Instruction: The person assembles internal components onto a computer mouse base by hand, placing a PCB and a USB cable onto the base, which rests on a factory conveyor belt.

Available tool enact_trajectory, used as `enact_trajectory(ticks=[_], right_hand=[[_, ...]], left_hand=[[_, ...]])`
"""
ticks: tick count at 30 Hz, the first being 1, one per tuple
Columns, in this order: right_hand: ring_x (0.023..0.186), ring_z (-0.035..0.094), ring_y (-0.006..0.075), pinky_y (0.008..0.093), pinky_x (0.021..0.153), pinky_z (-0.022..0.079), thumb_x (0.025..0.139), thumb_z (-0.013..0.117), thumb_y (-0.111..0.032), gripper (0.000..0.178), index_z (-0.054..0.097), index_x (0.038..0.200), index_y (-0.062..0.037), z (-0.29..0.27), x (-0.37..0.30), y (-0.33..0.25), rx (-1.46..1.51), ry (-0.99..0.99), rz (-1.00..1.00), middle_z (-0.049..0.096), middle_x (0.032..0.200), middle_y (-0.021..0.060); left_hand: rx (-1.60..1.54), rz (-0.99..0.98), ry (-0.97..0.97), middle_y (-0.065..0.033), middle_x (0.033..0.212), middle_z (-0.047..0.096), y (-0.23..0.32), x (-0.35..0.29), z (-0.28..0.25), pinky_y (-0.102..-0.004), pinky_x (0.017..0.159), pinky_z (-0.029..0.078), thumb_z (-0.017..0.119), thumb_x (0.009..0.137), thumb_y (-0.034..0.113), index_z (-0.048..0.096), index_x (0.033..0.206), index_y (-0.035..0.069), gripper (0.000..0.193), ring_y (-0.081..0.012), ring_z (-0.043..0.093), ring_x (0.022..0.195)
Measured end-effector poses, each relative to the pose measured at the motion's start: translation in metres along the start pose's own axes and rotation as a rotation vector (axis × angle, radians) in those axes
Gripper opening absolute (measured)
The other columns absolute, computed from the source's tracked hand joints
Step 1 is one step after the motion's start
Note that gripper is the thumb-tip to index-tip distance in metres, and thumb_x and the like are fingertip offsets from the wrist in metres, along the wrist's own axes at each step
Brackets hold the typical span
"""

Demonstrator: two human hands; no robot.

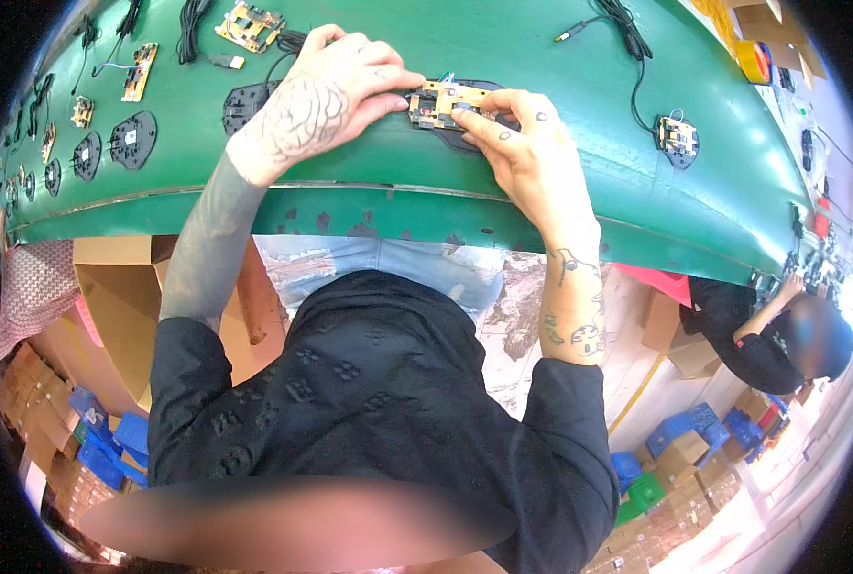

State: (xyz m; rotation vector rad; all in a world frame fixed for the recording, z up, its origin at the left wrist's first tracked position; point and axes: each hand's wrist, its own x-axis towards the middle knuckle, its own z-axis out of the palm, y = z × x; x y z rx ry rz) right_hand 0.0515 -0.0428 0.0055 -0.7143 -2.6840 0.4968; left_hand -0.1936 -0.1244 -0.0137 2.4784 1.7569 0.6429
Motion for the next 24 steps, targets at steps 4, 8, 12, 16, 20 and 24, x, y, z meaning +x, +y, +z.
enact_trajectory(ticks=[4, 8, 12, 16, 20, 24], right_hand=[[0.099, 0.061, 0.0265, 0.037, 0.086, 0.054, 0.078, 0.072, -0.002, 0.039, 0.073, 0.112, -0.021, 0.0, -0.004, 0.006, 0.014, -0.03, -0.024, 0.062, 0.11, 0.0067], [0.102, 0.061, 0.0281, 0.0377, 0.088, 0.054, 0.075, 0.071, 0.0, 0.044, 0.073, 0.113, -0.022, 0.001, -0.006, 0.012, -0.009, -0.016, -0.054, 0.061, 0.113, 0.0071], [0.104, 0.061, 0.0283, 0.0391, 0.091, 0.052, 0.074, 0.071, -0.002, 0.043, 0.073, 0.112, -0.0228, 0.006, -0.008, 0.018, 0.005, 0.02, -0.08, 0.062, 0.114, 0.0064], [0.113, 0.06, 0.0268, 0.0382, 0.093, 0.051, 0.074, 0.071, -0.002, 0.043, 0.073, 0.112, -0.0212, 0.002, -0.006, 0.022, -0.025, 0.05, -0.157, 0.063, 0.122, 0.005], [0.117, 0.061, 0.0242, 0.0367, 0.094, 0.051, 0.073, 0.07, -0.002, 0.043, 0.073, 0.112, -0.0209, 0.002, -0.007, 0.029, -0.053, -0.017, -0.175, 0.065, 0.125, 0.0027], [0.115, 0.063, 0.0213, 0.0353, 0.094, 0.051, 0.074, 0.07, -0.002, 0.043, 0.073, 0.111, -0.0226, 0.004, -0.007, 0.035, -0.048, 0.024, -0.212, 0.068, 0.123, 0.0]], left_hand=[[0.027, -0.018, 0.03, -0.0011, 0.099, 0.063, 0.017, -0.003, -0.005, -0.0378, 0.096, 0.039, 0.072, 0.085, 0.036, 0.069, 0.113, 0.014, 0.036, -0.0185, 0.06, 0.091], [0.029, -0.058, 0.051, -0.0017, 0.1, 0.063, 0.024, -0.004, 0.001, -0.0374, 0.094, 0.041, 0.072, 0.084, 0.036, 0.07, 0.112, 0.013, 0.036, -0.0187, 0.06, 0.091], [0.009, -0.079, 0.044, -0.0017, 0.1, 0.063, 0.026, -0.002, 0.001, -0.0371, 0.093, 0.042, 0.073, 0.083, 0.035, 0.069, 0.112, 0.012, 0.037, -0.0192, 0.061, 0.091], [0.002, -0.109, 0.019, -0.0017, 0.1, 0.062, 0.03, 0.001, 0.0, -0.0372, 0.091, 0.044, 0.074, 0.081, 0.034, 0.07, 0.111, 0.011, 0.038, -0.0197, 0.061, 0.092], [-0.017, -0.121, -0.002, -0.0019, 0.101, 0.061, 0.033, 0.003, 0.0, -0.0374, 0.09, 0.045, 0.074, 0.081, 0.034, 0.071, 0.109, 0.01, 0.037, -0.0195, 0.061, 0.093], [0.038, -0.109, -0.005, -0.0015, 0.103, 0.06, 0.035, 0.004, 0.001, -0.0366, 0.089, 0.046, 0.073, 0.081, 0.035, 0.072, 0.109, 0.01, 0.037, -0.0191, 0.06, 0.094]])
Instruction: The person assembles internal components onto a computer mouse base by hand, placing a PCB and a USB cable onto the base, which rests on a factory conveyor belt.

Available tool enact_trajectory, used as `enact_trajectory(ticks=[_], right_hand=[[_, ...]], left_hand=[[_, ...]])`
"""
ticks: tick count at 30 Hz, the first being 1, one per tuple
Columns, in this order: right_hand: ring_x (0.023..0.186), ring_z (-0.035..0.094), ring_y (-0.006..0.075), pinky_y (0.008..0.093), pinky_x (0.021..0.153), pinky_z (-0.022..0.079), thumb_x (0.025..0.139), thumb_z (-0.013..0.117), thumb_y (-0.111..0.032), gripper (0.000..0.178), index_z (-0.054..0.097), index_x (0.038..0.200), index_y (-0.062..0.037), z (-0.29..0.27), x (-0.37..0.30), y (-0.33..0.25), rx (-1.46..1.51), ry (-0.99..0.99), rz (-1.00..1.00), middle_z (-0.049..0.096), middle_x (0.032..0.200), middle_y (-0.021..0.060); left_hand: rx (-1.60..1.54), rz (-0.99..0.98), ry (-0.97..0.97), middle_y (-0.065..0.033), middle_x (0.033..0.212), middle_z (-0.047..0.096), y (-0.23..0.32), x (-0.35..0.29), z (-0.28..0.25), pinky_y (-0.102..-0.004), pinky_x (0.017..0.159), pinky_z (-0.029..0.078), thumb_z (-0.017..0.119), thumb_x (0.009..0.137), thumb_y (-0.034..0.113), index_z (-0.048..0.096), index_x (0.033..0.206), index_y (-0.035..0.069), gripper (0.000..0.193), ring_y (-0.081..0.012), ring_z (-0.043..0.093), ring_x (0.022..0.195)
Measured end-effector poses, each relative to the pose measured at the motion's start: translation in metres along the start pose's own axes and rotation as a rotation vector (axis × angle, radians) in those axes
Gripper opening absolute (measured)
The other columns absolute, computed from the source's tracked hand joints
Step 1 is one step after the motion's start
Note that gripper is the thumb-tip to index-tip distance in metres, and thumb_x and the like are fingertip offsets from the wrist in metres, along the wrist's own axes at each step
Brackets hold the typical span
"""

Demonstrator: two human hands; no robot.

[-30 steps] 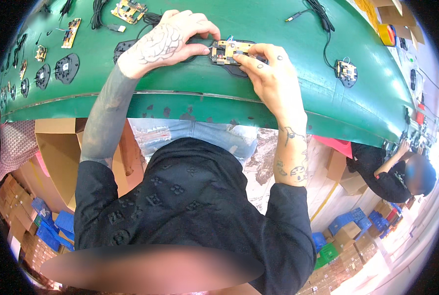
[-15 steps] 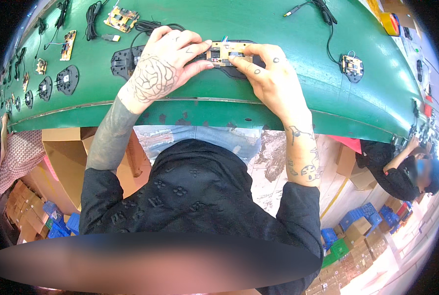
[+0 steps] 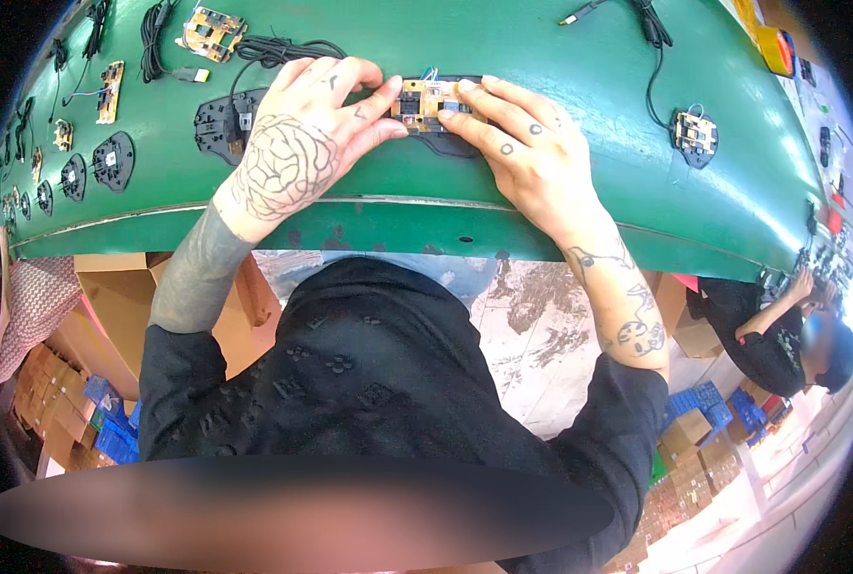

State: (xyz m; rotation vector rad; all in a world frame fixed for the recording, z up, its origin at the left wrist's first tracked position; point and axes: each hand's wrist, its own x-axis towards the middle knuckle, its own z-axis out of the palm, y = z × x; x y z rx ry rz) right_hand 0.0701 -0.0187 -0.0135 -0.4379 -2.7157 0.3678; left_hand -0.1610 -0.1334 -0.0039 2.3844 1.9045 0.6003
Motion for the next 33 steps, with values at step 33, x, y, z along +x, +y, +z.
enact_trajectory(ticks=[33], right_hand=[[0.106, 0.066, 0.0232, 0.0336, 0.09, 0.054, 0.083, 0.071, -0.01, 0.03, 0.072, 0.113, -0.0164, -0.013, 0.01, 0.008, 0.367, -0.095, 0.367, 0.066, 0.126, 0.0037]], left_hand=[[-0.176, -0.056, 0.032, -0.0035, 0.104, 0.057, -0.002, 0.012, 0.017, -0.041, 0.091, 0.042, 0.073, 0.082, 0.042, 0.068, 0.106, 0.015, 0.036, -0.0233, 0.057, 0.101]])
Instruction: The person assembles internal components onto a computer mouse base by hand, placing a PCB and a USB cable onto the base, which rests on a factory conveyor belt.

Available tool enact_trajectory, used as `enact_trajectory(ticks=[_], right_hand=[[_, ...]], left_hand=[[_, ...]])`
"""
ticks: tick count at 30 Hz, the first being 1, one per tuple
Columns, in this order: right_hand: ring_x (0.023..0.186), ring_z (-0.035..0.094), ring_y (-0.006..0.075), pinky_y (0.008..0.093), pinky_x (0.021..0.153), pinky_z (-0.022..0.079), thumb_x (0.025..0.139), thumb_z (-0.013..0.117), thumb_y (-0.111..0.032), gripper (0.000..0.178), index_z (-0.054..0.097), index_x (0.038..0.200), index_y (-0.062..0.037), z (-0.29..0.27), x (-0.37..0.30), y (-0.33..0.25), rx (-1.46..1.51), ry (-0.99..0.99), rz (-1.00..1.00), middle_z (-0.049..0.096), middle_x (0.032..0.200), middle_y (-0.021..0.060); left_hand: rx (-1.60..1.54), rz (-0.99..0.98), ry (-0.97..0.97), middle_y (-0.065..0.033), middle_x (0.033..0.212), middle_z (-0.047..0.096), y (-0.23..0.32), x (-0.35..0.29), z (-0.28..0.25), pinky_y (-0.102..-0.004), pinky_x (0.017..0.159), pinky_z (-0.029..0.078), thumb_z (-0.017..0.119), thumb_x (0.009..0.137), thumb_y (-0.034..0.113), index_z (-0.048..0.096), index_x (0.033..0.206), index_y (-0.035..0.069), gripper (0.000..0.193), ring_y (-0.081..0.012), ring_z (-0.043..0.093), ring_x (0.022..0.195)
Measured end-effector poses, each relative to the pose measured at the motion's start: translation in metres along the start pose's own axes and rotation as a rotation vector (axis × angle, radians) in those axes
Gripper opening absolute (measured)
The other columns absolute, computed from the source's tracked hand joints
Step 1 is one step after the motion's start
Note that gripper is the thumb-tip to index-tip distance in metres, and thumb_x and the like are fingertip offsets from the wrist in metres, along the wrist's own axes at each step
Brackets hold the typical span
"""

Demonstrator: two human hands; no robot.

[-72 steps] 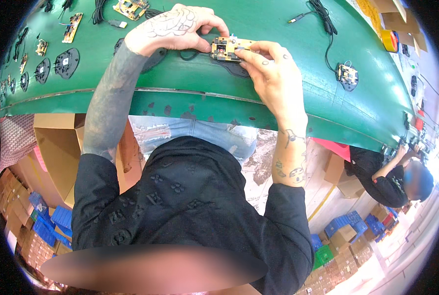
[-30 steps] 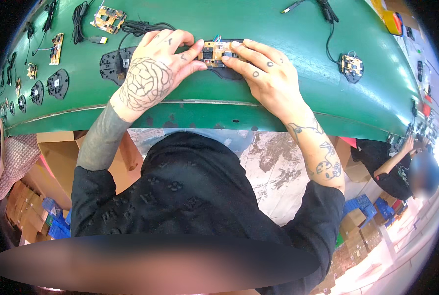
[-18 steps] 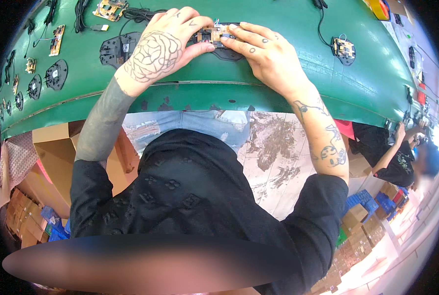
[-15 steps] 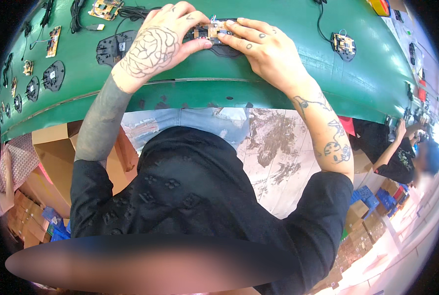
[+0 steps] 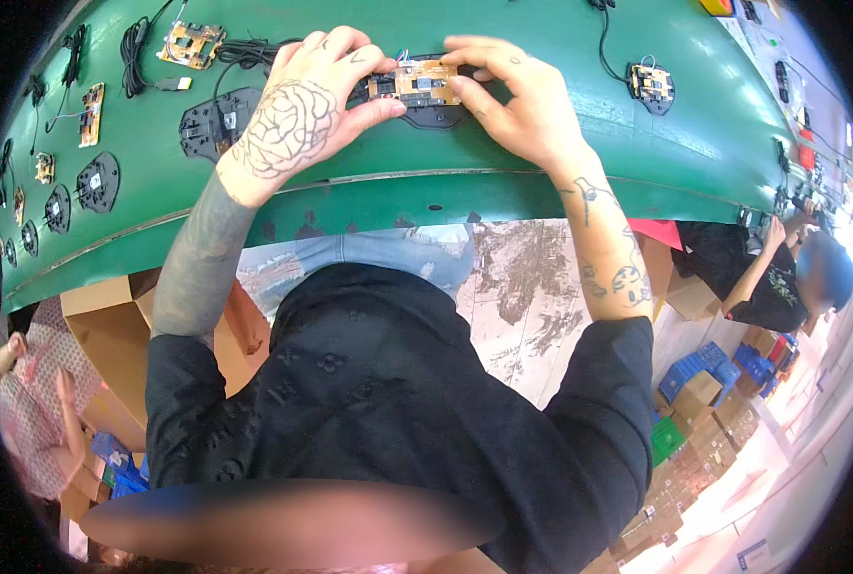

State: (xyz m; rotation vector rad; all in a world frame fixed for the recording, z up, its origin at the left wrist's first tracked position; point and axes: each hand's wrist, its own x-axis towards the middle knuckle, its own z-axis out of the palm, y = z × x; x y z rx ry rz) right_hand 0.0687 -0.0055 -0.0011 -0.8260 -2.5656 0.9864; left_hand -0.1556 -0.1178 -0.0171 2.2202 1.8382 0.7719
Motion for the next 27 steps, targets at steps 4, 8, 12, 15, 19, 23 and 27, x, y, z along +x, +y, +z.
enact_trajectory(ticks=[4, 8, 12, 15, 19, 23, 27], right_hand=[[0.096, 0.068, 0.0248, 0.0338, 0.085, 0.054, 0.082, 0.075, -0.02, 0.016, 0.073, 0.096, -0.0105, 0.002, 0.007, -0.013, -0.12, 0.035, -0.018, 0.069, 0.115, 0.004], [0.094, 0.068, 0.0253, 0.0348, 0.084, 0.054, 0.083, 0.074, -0.02, 0.014, 0.074, 0.095, -0.0111, -0.003, 0.019, -0.014, -0.161, -0.036, -0.031, 0.069, 0.113, 0.0039], [0.098, 0.067, 0.0257, 0.035, 0.086, 0.053, 0.083, 0.074, -0.018, 0.014, 0.073, 0.094, -0.0096, -0.006, 0.019, -0.011, -0.159, -0.058, -0.084, 0.069, 0.111, 0.0037], [0.1, 0.067, 0.0251, 0.0348, 0.088, 0.053, 0.082, 0.075, -0.016, 0.014, 0.072, 0.093, -0.0081, -0.002, 0.011, -0.006, -0.138, 0.012, -0.069, 0.07, 0.111, 0.0039], [0.101, 0.067, 0.0226, 0.0333, 0.088, 0.053, 0.082, 0.076, -0.014, 0.014, 0.071, 0.093, -0.0068, -0.008, -0.006, 0.005, -0.063, 0.113, 0.015, 0.07, 0.112, 0.0044], [0.1, 0.067, 0.0209, 0.0311, 0.088, 0.053, 0.083, 0.076, -0.014, 0.015, 0.072, 0.095, -0.0068, -0.005, -0.019, 0.016, -0.008, 0.165, 0.048, 0.07, 0.114, 0.0044], [0.099, 0.067, 0.0211, 0.0314, 0.087, 0.053, 0.082, 0.076, -0.013, 0.015, 0.072, 0.095, -0.0066, -0.003, -0.028, 0.021, 0.06, 0.203, 0.074, 0.07, 0.114, 0.0048]], left_hand=[[-0.016, 0.013, 0.054, -0.0033, 0.104, 0.058, -0.001, -0.003, 0.0, -0.0413, 0.093, 0.041, 0.074, 0.082, 0.043, 0.068, 0.107, 0.016, 0.037, -0.0233, 0.057, 0.101], [-0.041, -0.005, 0.043, -0.0033, 0.103, 0.058, -0.003, -0.005, 0.004, -0.0408, 0.094, 0.041, 0.074, 0.081, 0.043, 0.068, 0.109, 0.016, 0.039, -0.0229, 0.057, 0.101], [-0.057, 0.039, 0.056, -0.0038, 0.104, 0.058, -0.005, -0.005, -0.005, -0.0409, 0.096, 0.039, 0.074, 0.081, 0.038, 0.066, 0.108, 0.014, 0.037, -0.0233, 0.057, 0.102], [-0.072, 0.067, 0.042, -0.0038, 0.105, 0.058, -0.01, -0.01, -0.014, -0.0409, 0.098, 0.037, 0.076, 0.08, 0.031, 0.065, 0.104, 0.013, 0.032, -0.0233, 0.057, 0.103], [0.007, 0.097, 0.005, -0.0005, 0.103, 0.059, -0.006, -0.011, -0.017, -0.0404, 0.097, 0.036, 0.076, 0.08, 0.022, 0.065, 0.097, 0.015, 0.022, -0.0211, 0.058, 0.1], [0.066, 0.099, 0.049, 0.0013, 0.089, 0.062, 0.006, -0.001, -0.009, -0.0389, 0.094, 0.038, 0.072, 0.085, 0.022, 0.066, 0.095, 0.016, 0.012, -0.0192, 0.061, 0.089], [0.053, 0.102, 0.024, -0.0009, 0.083, 0.063, 0.006, 0.006, -0.002, -0.0381, 0.09, 0.04, 0.069, 0.088, 0.022, 0.068, 0.095, 0.015, 0.01, -0.0205, 0.062, 0.083]])
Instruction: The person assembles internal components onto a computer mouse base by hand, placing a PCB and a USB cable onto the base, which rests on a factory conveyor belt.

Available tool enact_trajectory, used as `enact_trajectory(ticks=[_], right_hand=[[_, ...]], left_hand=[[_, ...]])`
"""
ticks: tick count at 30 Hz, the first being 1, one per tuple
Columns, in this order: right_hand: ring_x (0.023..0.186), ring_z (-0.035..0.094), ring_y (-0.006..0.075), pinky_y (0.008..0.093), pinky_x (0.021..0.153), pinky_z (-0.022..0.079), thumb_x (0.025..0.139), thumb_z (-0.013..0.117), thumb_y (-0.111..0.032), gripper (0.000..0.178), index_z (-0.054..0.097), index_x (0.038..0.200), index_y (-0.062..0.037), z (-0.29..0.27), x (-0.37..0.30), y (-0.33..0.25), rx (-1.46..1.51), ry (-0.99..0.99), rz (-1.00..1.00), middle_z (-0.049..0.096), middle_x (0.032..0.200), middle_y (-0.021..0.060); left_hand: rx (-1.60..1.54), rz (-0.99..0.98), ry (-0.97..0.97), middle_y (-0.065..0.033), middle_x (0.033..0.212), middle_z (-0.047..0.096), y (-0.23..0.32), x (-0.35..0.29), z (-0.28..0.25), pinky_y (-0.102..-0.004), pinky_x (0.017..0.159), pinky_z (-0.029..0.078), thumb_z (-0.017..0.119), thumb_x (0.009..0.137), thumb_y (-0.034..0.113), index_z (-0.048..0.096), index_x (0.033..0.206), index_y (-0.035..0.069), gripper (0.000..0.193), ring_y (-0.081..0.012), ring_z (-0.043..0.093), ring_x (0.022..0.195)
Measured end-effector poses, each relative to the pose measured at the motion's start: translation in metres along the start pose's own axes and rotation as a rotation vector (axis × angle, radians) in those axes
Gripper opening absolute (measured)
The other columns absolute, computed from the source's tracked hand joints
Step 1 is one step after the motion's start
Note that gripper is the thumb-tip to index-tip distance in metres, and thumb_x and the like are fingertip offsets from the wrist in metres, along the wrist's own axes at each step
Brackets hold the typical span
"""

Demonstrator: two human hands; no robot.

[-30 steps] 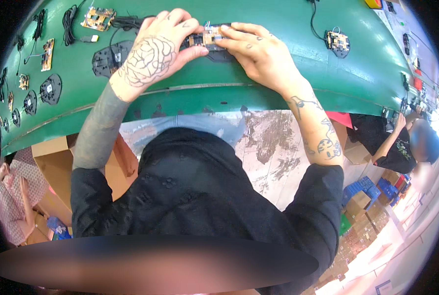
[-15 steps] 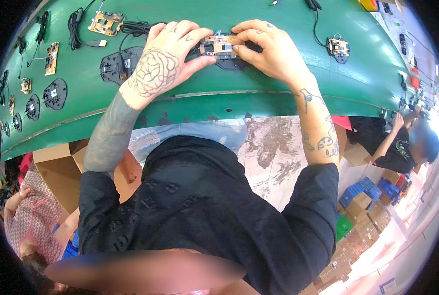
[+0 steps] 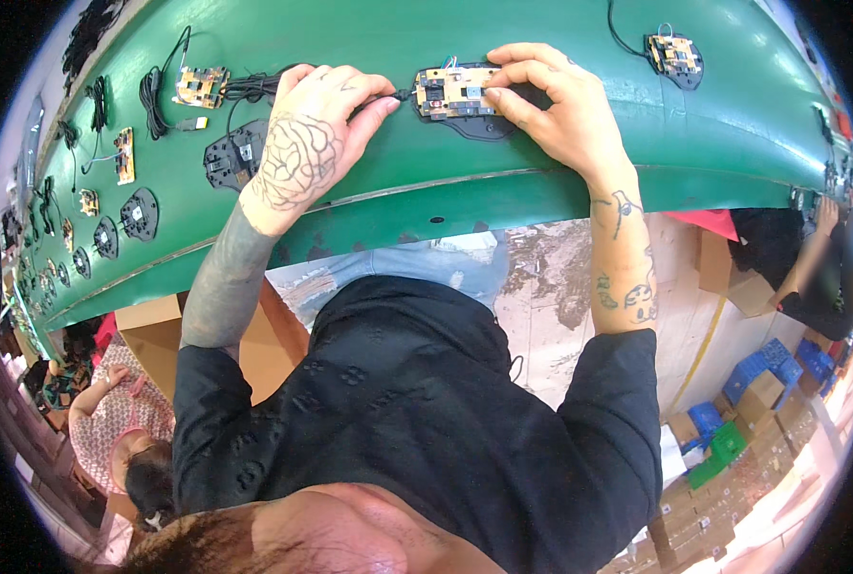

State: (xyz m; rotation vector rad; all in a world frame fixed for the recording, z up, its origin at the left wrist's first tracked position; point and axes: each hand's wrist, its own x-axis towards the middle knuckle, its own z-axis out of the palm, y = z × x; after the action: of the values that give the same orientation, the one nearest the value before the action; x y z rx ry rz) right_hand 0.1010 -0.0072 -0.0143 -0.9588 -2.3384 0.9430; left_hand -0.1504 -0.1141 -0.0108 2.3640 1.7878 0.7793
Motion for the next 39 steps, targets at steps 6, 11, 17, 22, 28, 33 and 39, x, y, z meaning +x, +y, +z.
enact_trajectory(ticks=[6, 11, 17, 22, 28, 33, 39], right_hand=[[0.099, 0.067, 0.0217, 0.0323, 0.085, 0.053, 0.082, 0.076, -0.015, 0.016, 0.07, 0.094, -0.006, 0.002, -0.003, 0.003, 0.016, 0.059, -0.071, 0.069, 0.113, 0.0052], [0.098, 0.067, 0.0229, 0.0323, 0.084, 0.053, 0.083, 0.075, -0.016, 0.016, 0.07, 0.093, -0.0057, 0.002, -0.003, 0.002, 0.01, 0.041, -0.044, 0.069, 0.112, 0.005], [0.099, 0.067, 0.0228, 0.0316, 0.084, 0.053, 0.082, 0.075, -0.015, 0.015, 0.07, 0.092, -0.0051, 0.002, -0.003, 0.001, 0.039, 0.065, -0.047, 0.069, 0.112, 0.0057], [0.101, 0.066, 0.0241, 0.0333, 0.086, 0.052, 0.083, 0.074, -0.014, 0.014, 0.07, 0.093, -0.0056, -0.003, -0.003, -0.004, 0.037, 0.048, -0.052, 0.069, 0.112, 0.0071], [0.106, 0.062, 0.0299, 0.0401, 0.091, 0.05, 0.084, 0.072, -0.015, 0.018, 0.071, 0.101, -0.0097, 0.007, 0.001, -0.033, -0.14, 0.115, -0.205, 0.067, 0.115, 0.009], [0.115, 0.056, 0.0283, 0.0416, 0.097, 0.047, 0.081, 0.074, -0.02, 0.03, 0.068, 0.11, -0.0141, 0.029, 0.003, -0.053, -0.4, 0.051, -0.277, 0.061, 0.122, 0.0051], [0.111, 0.059, 0.0289, 0.0406, 0.093, 0.05, 0.08, 0.075, -0.019, 0.028, 0.069, 0.107, -0.0154, 0.034, -0.006, -0.054, -0.539, 0.135, -0.314, 0.063, 0.119, 0.0064]], left_hand=[[-0.075, -0.03, -0.072, -0.0011, 0.083, 0.063, 0.002, 0.012, 0.005, -0.0383, 0.085, 0.04, 0.068, 0.089, 0.022, 0.069, 0.095, 0.014, 0.011, -0.0212, 0.061, 0.082], [-0.064, -0.109, -0.043, -0.0019, 0.082, 0.062, 0.011, 0.006, 0.012, -0.0375, 0.082, 0.04, 0.069, 0.089, 0.02, 0.066, 0.091, 0.01, 0.011, -0.0212, 0.06, 0.079], [-0.037, -0.091, 0.08, -0.0035, 0.076, 0.059, 0.02, 0.003, 0.02, -0.0382, 0.079, 0.04, 0.07, 0.086, 0.015, 0.062, 0.086, 0.009, 0.01, -0.0222, 0.058, 0.075], [-0.229, -0.251, -0.246, -0.0097, 0.069, 0.06, 0.011, 0.027, 0.0, -0.0412, 0.073, 0.046, 0.068, 0.084, 0.019, 0.062, 0.081, 0.006, 0.015, -0.0259, 0.062, 0.072], [-0.268, -0.38, -0.527, -0.012, 0.066, 0.063, -0.001, 0.072, -0.007, -0.0389, 0.066, 0.048, 0.065, 0.074, 0.026, 0.064, 0.072, 0.002, 0.023, -0.0269, 0.062, 0.066], [-0.213, -0.429, -0.722, -0.0137, 0.07, 0.066, 0.0, 0.084, -0.02, -0.0396, 0.067, 0.049, 0.063, 0.072, 0.028, 0.067, 0.074, 0.002, 0.026, -0.0265, 0.065, 0.071], [-0.068, -0.357, -0.48, -0.0125, 0.092, 0.071, 0.025, 0.054, -0.012, -0.0416, 0.082, 0.052, 0.066, 0.077, 0.029, 0.07, 0.085, 0.011, 0.02, -0.029, 0.069, 0.091]])
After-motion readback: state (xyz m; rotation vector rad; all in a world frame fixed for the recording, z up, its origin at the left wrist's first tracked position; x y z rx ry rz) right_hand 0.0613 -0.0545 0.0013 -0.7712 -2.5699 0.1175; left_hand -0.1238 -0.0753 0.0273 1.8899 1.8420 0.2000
